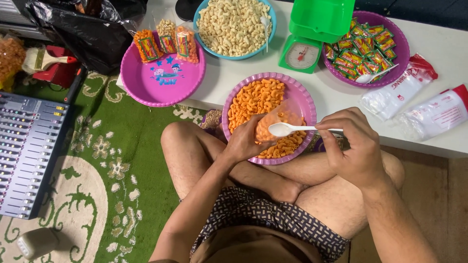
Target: A person sitting on the floor uses a spoon to fill small plastic bags with orange snacks from a large bowl.
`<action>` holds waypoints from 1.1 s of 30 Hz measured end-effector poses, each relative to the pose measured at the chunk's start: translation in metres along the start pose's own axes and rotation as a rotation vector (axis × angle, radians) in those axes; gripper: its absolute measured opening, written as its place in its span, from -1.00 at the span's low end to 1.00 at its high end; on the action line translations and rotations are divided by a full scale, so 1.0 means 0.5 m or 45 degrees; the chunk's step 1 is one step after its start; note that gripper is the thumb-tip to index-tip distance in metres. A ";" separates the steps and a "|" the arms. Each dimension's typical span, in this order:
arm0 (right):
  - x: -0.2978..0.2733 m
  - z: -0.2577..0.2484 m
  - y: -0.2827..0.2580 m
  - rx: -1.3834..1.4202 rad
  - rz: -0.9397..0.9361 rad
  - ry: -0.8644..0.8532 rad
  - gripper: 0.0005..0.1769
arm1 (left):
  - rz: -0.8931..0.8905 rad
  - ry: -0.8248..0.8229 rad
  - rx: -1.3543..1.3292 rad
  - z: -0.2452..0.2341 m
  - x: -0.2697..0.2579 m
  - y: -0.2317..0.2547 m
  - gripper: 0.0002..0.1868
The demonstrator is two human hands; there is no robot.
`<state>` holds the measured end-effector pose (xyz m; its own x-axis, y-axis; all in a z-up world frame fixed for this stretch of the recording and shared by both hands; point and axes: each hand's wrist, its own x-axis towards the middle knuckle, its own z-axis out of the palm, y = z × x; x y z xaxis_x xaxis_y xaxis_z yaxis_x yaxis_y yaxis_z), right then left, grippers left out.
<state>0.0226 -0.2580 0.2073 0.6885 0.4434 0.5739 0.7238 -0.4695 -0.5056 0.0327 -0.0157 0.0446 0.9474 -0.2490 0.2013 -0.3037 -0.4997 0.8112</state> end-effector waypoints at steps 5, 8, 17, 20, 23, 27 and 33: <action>-0.005 0.002 0.008 0.020 0.026 0.047 -0.94 | -0.011 0.010 -0.007 -0.001 -0.004 -0.002 -0.19; -0.011 -0.001 0.018 0.050 0.084 0.128 -0.95 | -0.038 0.004 0.008 0.004 -0.008 -0.018 -0.20; -0.089 0.092 0.244 0.047 0.473 0.404 -0.88 | -0.184 0.341 -0.154 0.031 -0.077 -0.100 -0.21; -0.132 0.147 0.296 -0.023 0.460 0.370 -0.81 | -0.118 0.517 -0.221 0.043 -0.083 -0.106 -0.27; -0.156 0.183 0.320 -0.119 0.409 0.344 -0.80 | -0.096 0.533 -0.196 0.047 -0.080 -0.113 -0.28; -0.157 0.197 0.335 -0.223 0.327 0.325 -0.77 | -0.057 0.514 -0.172 0.054 -0.076 -0.112 -0.31; -0.180 0.200 0.351 -0.212 0.495 0.242 -0.76 | -0.103 0.486 -0.105 0.054 -0.077 -0.102 -0.29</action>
<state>0.0921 -0.3039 0.0027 0.8756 0.0702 0.4780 0.3861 -0.6963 -0.6050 0.0089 -0.0032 -0.0194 0.9421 0.1226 0.3123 -0.2324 -0.4326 0.8711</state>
